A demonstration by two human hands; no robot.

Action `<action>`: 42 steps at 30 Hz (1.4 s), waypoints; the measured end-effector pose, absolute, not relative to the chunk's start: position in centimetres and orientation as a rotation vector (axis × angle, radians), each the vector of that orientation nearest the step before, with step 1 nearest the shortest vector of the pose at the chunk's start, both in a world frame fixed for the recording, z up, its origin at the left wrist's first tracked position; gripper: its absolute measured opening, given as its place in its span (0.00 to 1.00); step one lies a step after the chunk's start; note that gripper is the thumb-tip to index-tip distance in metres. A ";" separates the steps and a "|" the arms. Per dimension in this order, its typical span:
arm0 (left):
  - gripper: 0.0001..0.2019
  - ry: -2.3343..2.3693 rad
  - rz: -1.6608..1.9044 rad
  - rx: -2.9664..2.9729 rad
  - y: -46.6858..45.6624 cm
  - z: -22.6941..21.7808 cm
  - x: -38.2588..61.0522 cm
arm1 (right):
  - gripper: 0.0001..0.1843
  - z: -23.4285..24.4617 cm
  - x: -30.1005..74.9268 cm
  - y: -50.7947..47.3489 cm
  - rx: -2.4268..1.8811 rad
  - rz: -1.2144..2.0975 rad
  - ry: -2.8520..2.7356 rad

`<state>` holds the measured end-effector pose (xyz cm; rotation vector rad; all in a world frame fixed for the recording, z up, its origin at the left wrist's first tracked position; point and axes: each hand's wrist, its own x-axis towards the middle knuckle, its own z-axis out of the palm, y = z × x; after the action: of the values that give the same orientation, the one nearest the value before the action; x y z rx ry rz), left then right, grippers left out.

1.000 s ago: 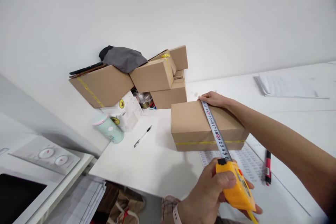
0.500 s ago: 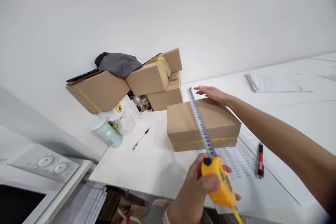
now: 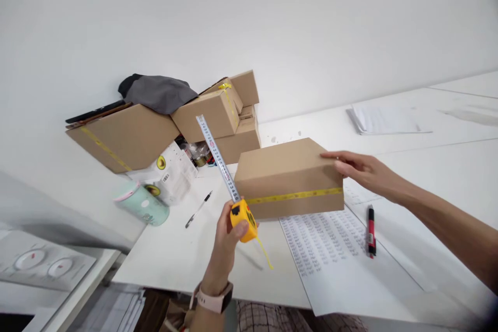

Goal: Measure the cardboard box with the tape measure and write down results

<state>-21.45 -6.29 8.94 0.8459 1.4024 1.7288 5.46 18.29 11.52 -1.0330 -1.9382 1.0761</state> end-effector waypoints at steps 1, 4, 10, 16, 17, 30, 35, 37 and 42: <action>0.32 1.390 1.717 0.884 -5.7 9.8 -22.0 | 0.31 12.7 4.9 18.8 -1.037 0.988 -2.000; 0.30 1.351 1.700 0.949 -4.0 12.3 -23.2 | 0.28 15.5 3.0 21.1 -1.140 0.584 -2.087; 0.29 1.306 1.714 1.071 -3.4 13.0 -20.8 | 0.18 15.9 -1.3 24.7 -0.873 0.152 -2.218; 0.35 1.007 1.369 0.907 -3.4 8.8 -14.2 | 0.21 15.7 -4.3 25.1 -0.826 0.089 -2.266; 0.35 0.983 1.345 0.871 -3.1 8.2 -13.4 | 0.22 15.7 -4.6 25.2 -0.831 0.086 -2.265; 0.40 1.012 1.239 0.724 -2.8 4.0 -10.0 | 0.30 15.1 -5.1 27.3 -0.697 -0.087 -2.370; 0.34 1.127 1.187 0.702 -2.5 3.9 -8.9 | 0.31 15.0 -5.0 27.3 -0.690 -0.069 -2.365; 0.31 1.188 1.175 0.735 -2.3 3.9 -8.6 | 0.30 15.1 -5.0 27.1 -0.696 -0.063 -2.364; 0.30 1.235 1.149 0.783 -2.1 3.3 -8.5 | 0.31 15.1 -4.8 26.6 -0.701 -0.049 -2.353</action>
<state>-8.52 -2.12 3.32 0.7835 1.2350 1.1491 -4.82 26.65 15.07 -0.7013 -2.3530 -0.0494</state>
